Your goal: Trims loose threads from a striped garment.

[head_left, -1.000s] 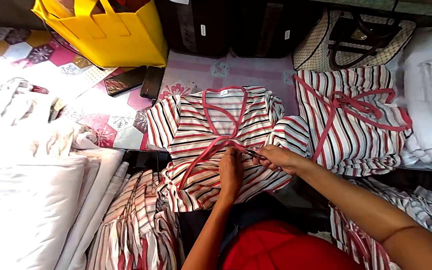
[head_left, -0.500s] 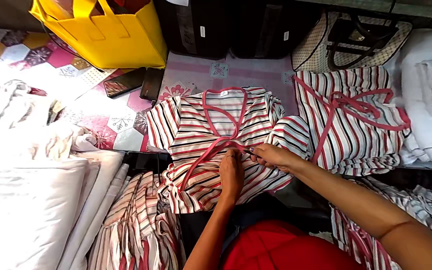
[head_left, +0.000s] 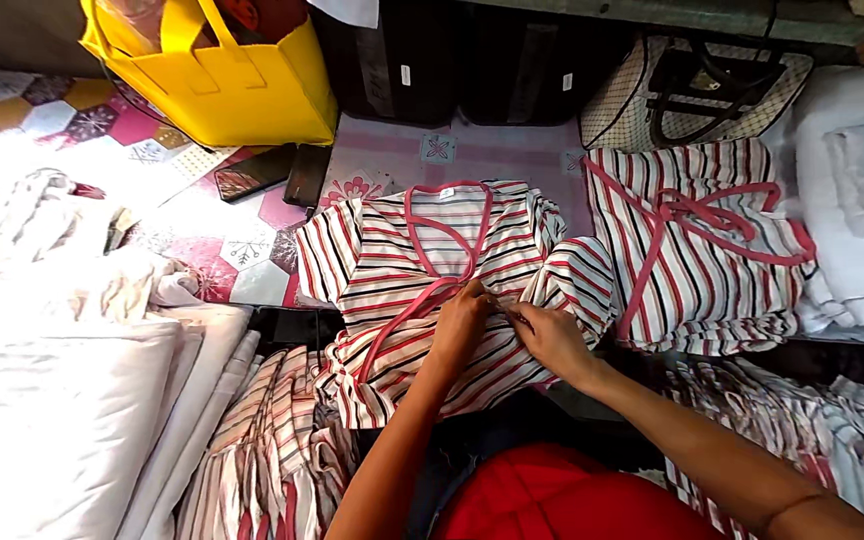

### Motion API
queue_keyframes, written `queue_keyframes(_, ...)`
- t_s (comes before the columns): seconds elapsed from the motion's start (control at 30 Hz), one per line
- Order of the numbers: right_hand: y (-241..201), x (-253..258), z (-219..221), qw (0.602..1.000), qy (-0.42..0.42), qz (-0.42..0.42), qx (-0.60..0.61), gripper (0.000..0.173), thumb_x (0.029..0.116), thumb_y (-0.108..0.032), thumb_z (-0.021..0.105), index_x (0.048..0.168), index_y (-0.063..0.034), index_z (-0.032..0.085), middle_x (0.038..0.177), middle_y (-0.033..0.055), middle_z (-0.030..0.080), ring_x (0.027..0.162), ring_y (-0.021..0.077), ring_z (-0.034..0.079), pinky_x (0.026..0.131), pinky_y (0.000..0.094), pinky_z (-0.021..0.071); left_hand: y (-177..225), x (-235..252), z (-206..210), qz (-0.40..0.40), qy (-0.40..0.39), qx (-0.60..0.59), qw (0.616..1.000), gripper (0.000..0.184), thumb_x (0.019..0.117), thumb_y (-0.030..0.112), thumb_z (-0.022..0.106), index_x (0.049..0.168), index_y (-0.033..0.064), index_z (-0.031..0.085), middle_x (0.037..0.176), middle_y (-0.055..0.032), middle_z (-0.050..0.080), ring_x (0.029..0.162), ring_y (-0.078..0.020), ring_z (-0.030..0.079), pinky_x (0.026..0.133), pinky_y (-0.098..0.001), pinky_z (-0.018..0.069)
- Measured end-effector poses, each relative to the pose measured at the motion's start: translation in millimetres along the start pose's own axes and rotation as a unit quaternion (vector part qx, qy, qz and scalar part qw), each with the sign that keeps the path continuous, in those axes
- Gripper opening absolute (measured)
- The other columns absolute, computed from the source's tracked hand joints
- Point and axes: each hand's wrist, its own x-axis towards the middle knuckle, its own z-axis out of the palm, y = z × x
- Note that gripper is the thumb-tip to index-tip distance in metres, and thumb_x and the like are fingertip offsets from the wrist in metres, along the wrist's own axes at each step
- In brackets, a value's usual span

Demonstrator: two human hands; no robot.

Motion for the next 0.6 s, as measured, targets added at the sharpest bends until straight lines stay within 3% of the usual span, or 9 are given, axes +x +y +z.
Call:
queue_keyframes(0.03, 6, -6, 8, 0.998, 0.044, -0.049, -0.015, 0.021, 0.0957, -0.011, 0.061, 0.108, 0.0005, 0.074, 0.085, 0.0149, 0.076, 0.07, 0.0327, 0.074, 0.06, 0.0514, 0.0579, -2, -1, 0, -0.001, 0.004, -0.001, 1.0, 0.026, 0.1014, 0.002, 0.05, 0.107, -0.003, 0.075, 0.112, -0.0219, 0.071, 0.1, -0.0374, 0.071, 0.088, -0.0526, 0.056)
queue_keyframes(0.1, 11, -14, 11, 0.995, 0.057, -0.075, -0.017, 0.02, 0.0926, -0.009, 0.062, 0.106, -0.0003, 0.073, 0.081, 0.0134, 0.075, 0.065, 0.0305, 0.073, 0.054, 0.0487, 0.0565, -2, -7, -1, -0.009, 0.016, -0.009, 1.0, 0.026, 0.1031, 0.006, 0.05, 0.109, -0.0033, 0.074, 0.111, -0.0216, 0.071, 0.097, -0.0366, 0.072, 0.088, -0.0512, 0.0564)
queue_keyframes(0.23, 2, -2, -20, 0.996, -0.04, 0.031, 0.08, 0.028, 0.1033, -0.017, 0.053, 0.114, 0.0015, 0.072, 0.093, 0.0176, 0.074, 0.084, 0.0324, 0.073, 0.077, 0.0523, 0.0571, 11, -27, 2, 0.013, 0.048, 0.004, 0.999, 0.025, 0.0989, 0.019, 0.063, 0.106, -0.001, 0.076, 0.11, -0.0199, 0.072, 0.107, -0.038, 0.069, 0.092, -0.0546, 0.0535)
queue_keyframes(0.33, -3, 19, -29, 0.996, -0.01, 0.009, 0.086, 0.029, 0.1048, -0.015, 0.051, 0.114, 0.0025, 0.073, 0.11, 0.0181, 0.073, 0.097, 0.03, 0.072, 0.087, 0.0463, 0.057, 14, -39, 23, 0.097, 0.161, 0.067, 0.98, 0.014, 0.0941, 0.008, 0.064, 0.093, 0.0033, 0.077, 0.097, -0.0155, 0.074, 0.098, -0.0368, 0.07, 0.084, -0.0537, 0.0535)
queue_keyframes(0.4, -8, 28, -32, 0.993, -0.076, 0.032, 0.082, 0.033, 0.1078, -0.018, 0.046, 0.122, 0.0004, 0.07, 0.114, 0.0173, 0.073, 0.104, 0.03, 0.071, 0.093, 0.0476, 0.0548, 13, -45, 35, 0.113, 0.185, 0.095, 0.972, 0.015, 0.0935, 0.005, 0.062, 0.09, 0.0033, 0.077, 0.095, -0.0133, 0.075, 0.096, -0.0343, 0.071, 0.085, -0.0511, 0.0546)
queue_keyframes(0.5, -16, 31, -37, 0.968, -0.206, 0.114, 0.088, 0.036, 0.111, -0.02, 0.038, 0.131, -0.001, 0.062, 0.105, 0.0174, 0.072, 0.1, 0.0324, 0.069, 0.092, 0.0523, 0.0513, 11, -51, 42, 0.097, 0.185, 0.093, 0.973, 0.017, 0.0937, 0.007, 0.061, 0.093, 0.0018, 0.077, 0.094, -0.0129, 0.076, 0.093, -0.032, 0.073, 0.085, -0.0472, 0.0577)
queue_keyframes(0.6, -18, 19, -33, 0.962, -0.195, 0.148, 0.119, 0.036, 0.1109, -0.019, 0.038, 0.13, 0.0002, 0.061, 0.093, 0.013, 0.071, 0.087, 0.0267, 0.07, 0.085, 0.0461, 0.0546, 17, -46, 30, 0.043, 0.194, 0.064, 0.978, 0.021, 0.0952, 0.003, 0.058, 0.105, -0.0031, 0.075, 0.095, -0.0182, 0.075, 0.081, -0.033, 0.075, 0.072, -0.0454, 0.061)
